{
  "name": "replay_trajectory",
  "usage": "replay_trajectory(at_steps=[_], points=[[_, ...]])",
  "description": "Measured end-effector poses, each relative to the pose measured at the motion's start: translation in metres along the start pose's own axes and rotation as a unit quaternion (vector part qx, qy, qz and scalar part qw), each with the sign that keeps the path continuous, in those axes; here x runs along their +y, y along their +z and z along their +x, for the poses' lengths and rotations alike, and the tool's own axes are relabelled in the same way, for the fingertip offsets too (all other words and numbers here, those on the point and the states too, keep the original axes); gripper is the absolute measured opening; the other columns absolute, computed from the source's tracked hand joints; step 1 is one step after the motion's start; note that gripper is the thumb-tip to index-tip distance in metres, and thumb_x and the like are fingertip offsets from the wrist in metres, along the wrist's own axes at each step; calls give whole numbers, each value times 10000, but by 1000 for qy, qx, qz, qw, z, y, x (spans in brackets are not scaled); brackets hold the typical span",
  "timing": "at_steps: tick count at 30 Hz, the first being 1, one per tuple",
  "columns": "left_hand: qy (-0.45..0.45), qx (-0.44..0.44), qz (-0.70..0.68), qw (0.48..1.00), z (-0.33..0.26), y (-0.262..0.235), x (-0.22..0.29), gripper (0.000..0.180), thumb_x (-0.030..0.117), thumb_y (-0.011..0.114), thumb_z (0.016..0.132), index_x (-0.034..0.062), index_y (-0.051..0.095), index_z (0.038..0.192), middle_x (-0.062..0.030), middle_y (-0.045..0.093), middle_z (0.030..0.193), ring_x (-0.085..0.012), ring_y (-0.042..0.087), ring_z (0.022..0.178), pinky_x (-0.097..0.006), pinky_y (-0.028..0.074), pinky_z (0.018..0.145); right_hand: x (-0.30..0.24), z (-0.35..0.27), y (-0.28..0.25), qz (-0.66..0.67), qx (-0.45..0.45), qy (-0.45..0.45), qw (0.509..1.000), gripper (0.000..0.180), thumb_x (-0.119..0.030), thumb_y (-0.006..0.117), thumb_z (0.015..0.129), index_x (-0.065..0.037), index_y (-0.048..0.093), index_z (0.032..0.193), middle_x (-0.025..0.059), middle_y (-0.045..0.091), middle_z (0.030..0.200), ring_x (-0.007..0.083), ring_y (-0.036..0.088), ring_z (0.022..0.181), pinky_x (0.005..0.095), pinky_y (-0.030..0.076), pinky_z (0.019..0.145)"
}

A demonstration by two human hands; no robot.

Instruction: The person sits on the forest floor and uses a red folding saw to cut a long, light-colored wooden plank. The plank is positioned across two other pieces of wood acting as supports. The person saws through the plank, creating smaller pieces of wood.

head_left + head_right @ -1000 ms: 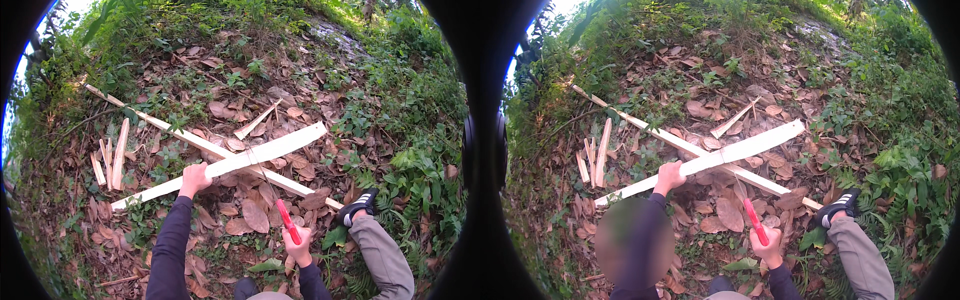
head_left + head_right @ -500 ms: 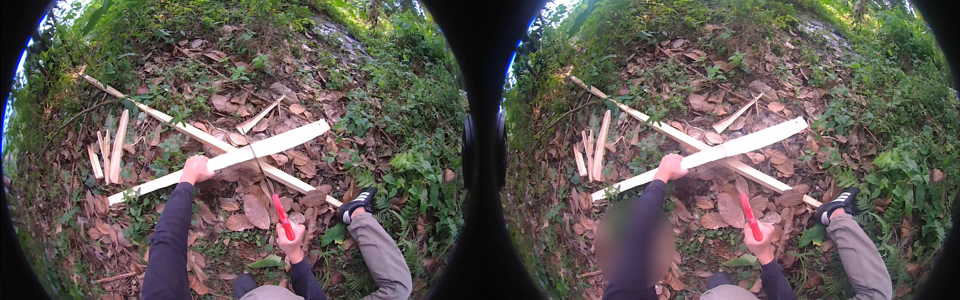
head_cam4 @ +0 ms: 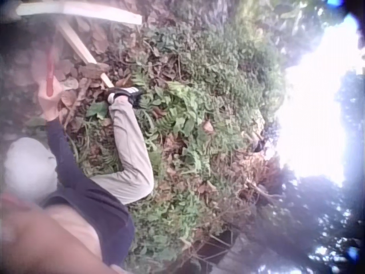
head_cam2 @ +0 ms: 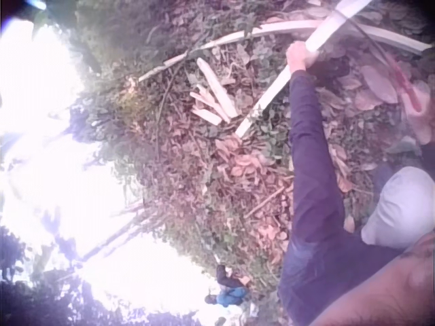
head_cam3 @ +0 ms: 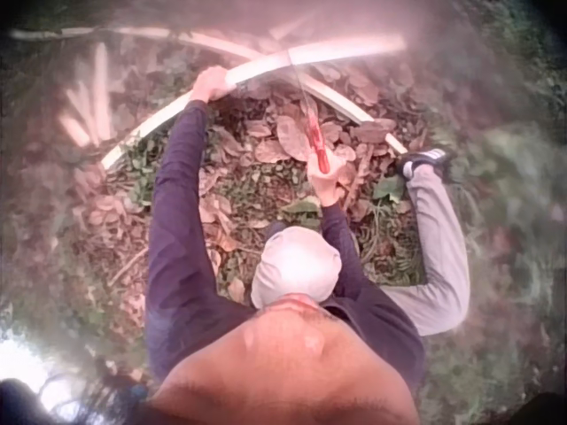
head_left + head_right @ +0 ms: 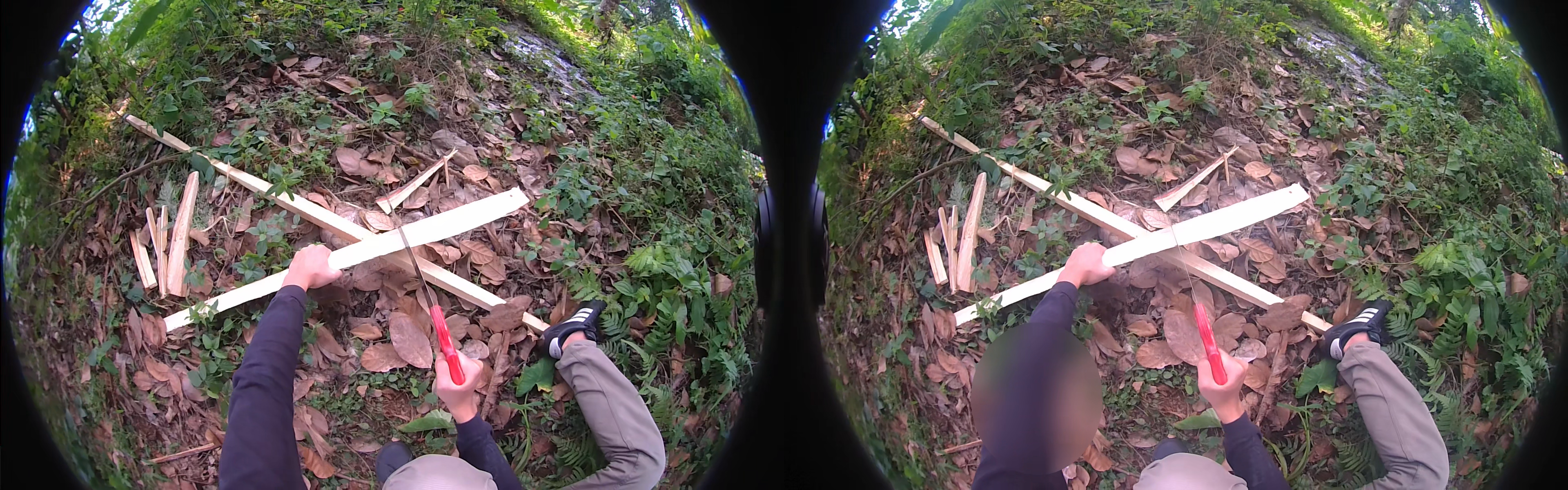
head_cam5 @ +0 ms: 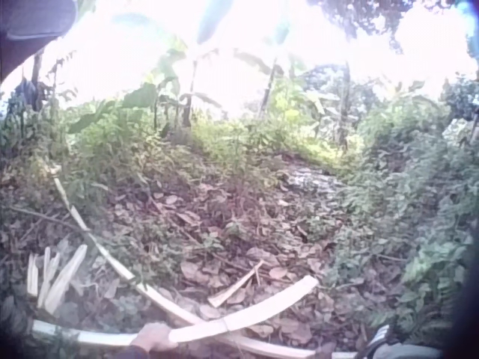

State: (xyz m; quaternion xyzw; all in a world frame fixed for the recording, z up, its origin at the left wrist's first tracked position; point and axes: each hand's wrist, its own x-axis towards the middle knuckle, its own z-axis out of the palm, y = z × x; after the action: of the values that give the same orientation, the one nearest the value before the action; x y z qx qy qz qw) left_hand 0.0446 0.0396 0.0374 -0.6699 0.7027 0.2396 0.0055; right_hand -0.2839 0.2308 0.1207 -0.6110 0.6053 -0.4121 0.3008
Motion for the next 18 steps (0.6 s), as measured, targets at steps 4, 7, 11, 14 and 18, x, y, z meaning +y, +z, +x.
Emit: replay_trajectory(at_steps=[4, 7, 11, 14, 18], points=[[2, -9, -9, 1000, -2, -4, -4, 365, 340, 701, 671, 56, 771, 890, -215, 735, 932, -380, 705, 923, -457, 561, 889, -7, 6, -2, 4, -12, 26, 1000, 146, -34, 669, 802, -14, 577, 691, 96, 489, 514, 200, 526, 430, 347, 403, 481], [-12, -10, -23, 1000, -5, 0, -2, 377, 344, 704, 660, 56, 772, 894, -216, 737, 941, -379, 707, 924, -457, 562, 893, -12, -1, -6, -7, -25, 26, 999, 123, -51, 691, 810, -7, 613, 726, 91, 526, 539, 194, 541, 456, 346, 409, 487], [-18, -1, -20, 1000, -4, -9, -3, 392, 345, 710, 662, 51, 771, 915, -214, 737, 937, -382, 706, 933, -462, 559, 898, -32, -13, -18, 17, -18, 50, 998, 92, -28, 694, 837, 3, 647, 764, 83, 515, 515, 181, 536, 431, 337, 404, 468], [-12, -8, -18, 1000, -4, -8, 6, 398, 346, 705, 668, 44, 768, 920, -218, 734, 944, -386, 703, 934, -463, 557, 898, -28, -18, -28, -52, -23, -38, 998, 108, -15, 718, 841, 10, 649, 762, 96, 527, 589, 237, 546, 496, 361, 405, 503], [-2, -4, -18, 1000, -3, -5, -1, 388, 350, 699, 672, 47, 766, 905, -227, 730, 954, -394, 701, 927, -462, 561, 887, -35, 11, -24, 12, 14, 61, 998, 222, 3, 720, 865, -7, 578, 694, 80, 478, 550, 208, 463, 466, 361, 359, 492]])
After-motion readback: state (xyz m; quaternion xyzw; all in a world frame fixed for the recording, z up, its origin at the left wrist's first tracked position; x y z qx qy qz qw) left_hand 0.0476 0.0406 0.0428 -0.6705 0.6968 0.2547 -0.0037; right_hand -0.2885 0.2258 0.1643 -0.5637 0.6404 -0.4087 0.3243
